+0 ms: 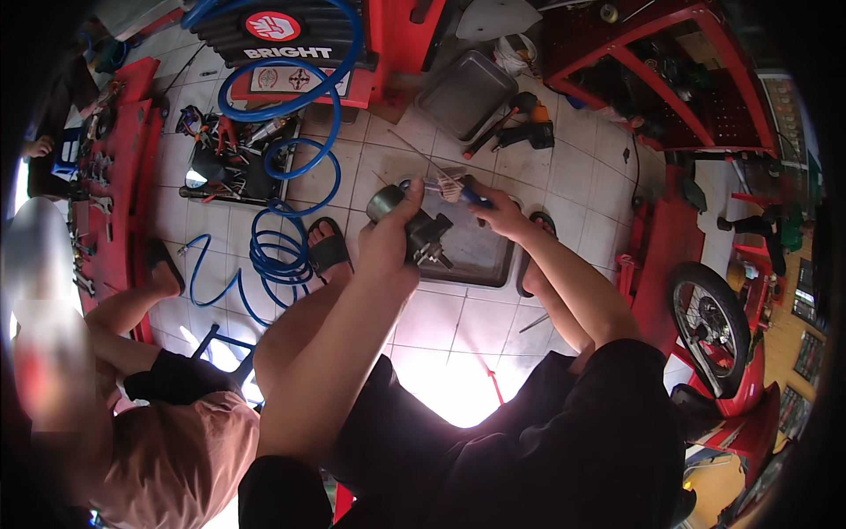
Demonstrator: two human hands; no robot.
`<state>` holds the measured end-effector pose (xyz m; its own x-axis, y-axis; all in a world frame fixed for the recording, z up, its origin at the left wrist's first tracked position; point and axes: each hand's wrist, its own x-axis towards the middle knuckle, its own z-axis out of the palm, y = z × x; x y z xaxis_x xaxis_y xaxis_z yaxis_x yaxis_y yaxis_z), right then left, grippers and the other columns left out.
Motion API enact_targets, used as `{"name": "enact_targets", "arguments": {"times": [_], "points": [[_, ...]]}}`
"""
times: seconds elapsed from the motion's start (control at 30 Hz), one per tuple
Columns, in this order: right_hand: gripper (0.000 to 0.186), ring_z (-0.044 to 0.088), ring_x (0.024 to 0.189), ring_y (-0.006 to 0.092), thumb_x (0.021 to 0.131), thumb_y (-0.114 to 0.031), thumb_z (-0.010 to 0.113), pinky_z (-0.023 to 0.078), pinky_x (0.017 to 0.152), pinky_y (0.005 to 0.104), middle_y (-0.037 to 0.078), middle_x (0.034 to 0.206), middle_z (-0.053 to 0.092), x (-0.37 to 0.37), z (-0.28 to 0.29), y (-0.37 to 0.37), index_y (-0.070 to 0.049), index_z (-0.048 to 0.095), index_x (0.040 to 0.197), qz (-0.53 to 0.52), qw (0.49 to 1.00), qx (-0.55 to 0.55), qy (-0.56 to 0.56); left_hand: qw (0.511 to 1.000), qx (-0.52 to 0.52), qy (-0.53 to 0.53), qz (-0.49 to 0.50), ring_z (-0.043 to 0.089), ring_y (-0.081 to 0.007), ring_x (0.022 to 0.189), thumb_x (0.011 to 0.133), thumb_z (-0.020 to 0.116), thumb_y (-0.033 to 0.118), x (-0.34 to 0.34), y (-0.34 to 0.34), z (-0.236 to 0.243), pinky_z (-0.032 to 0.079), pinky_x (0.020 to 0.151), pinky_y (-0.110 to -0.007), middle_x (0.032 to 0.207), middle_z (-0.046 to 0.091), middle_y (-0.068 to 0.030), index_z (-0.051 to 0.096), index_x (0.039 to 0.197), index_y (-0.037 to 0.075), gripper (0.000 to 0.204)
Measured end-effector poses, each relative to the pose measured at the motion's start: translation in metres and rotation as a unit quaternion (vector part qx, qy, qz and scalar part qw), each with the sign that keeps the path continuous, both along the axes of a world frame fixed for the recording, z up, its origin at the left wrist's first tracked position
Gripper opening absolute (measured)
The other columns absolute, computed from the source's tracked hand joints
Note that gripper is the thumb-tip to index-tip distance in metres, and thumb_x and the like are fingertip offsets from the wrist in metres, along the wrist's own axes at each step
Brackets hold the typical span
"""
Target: The person disassembles a carburetor over a metal tray using a screwdriver to remove internal components. The person then cleans the individual parts within the tray before reassembling the unit.
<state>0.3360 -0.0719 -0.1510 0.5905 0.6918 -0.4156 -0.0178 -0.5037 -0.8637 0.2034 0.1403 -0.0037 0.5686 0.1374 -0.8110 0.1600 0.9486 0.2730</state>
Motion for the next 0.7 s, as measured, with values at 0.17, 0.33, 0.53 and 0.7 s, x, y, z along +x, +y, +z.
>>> {"name": "enact_targets", "arguments": {"times": [0.17, 0.33, 0.53, 0.7], "points": [[0.051, 0.045, 0.061, 0.0054, 0.089, -0.01, 0.062, 0.037, 0.052, 0.023, -0.004, 0.077, 0.054, -0.028, 0.104, -0.034, -0.004, 0.047, 0.137, -0.096, 0.989, -0.03, 0.108, 0.996, -0.019, -0.056, 0.06, 0.064, -0.0217, 0.072, 0.086, 0.071, 0.024, 0.001, 0.014, -0.007, 0.055, 0.063, -0.035, 0.086, 0.062, -0.0085, 0.054, 0.1, 0.007, 0.027], [0.058, 0.046, 0.055, 0.0058, 0.088, -0.008, 0.061, 0.038, 0.048, 0.0227, -0.003, 0.072, 0.051, -0.06, 0.18, -0.02, -0.006, 0.039, 0.143, -0.081, 0.995, 0.021, 0.063, 0.996, 0.023, 0.004, 0.09, 0.067, -0.0234, 0.072, 0.078, 0.079, 0.026, -0.003, 0.019, 0.003, 0.054, 0.059, -0.039, 0.09, 0.064, -0.007, 0.055, 0.105, 0.01, 0.04], [0.055, 0.048, 0.064, 0.0053, 0.089, -0.009, 0.061, 0.041, 0.051, 0.0216, -0.002, 0.081, 0.052, -0.092, 0.27, 0.07, -0.003, 0.042, 0.141, 0.008, 0.99, 0.141, 0.001, 0.981, 0.035, 0.042, 0.186, 0.062, -0.0224, 0.076, 0.068, 0.087, 0.023, -0.018, 0.04, 0.027, 0.054, 0.063, -0.039, 0.095, 0.059, -0.0113, 0.053, 0.107, -0.006, 0.059], [0.052, 0.05, 0.066, 0.0055, 0.089, -0.012, 0.062, 0.041, 0.051, 0.0215, 0.0, 0.088, 0.055, -0.103, 0.339, 0.175, -0.002, 0.045, 0.137, 0.064, 0.973, 0.207, -0.081, 0.978, 0.007, 0.015, 0.209, 0.06, -0.0209, 0.072, 0.07, 0.085, 0.018, -0.034, 0.054, 0.028, 0.052, 0.056, -0.038, 0.093, 0.059, -0.012, 0.054, 0.101, -0.008, 0.051]]}}
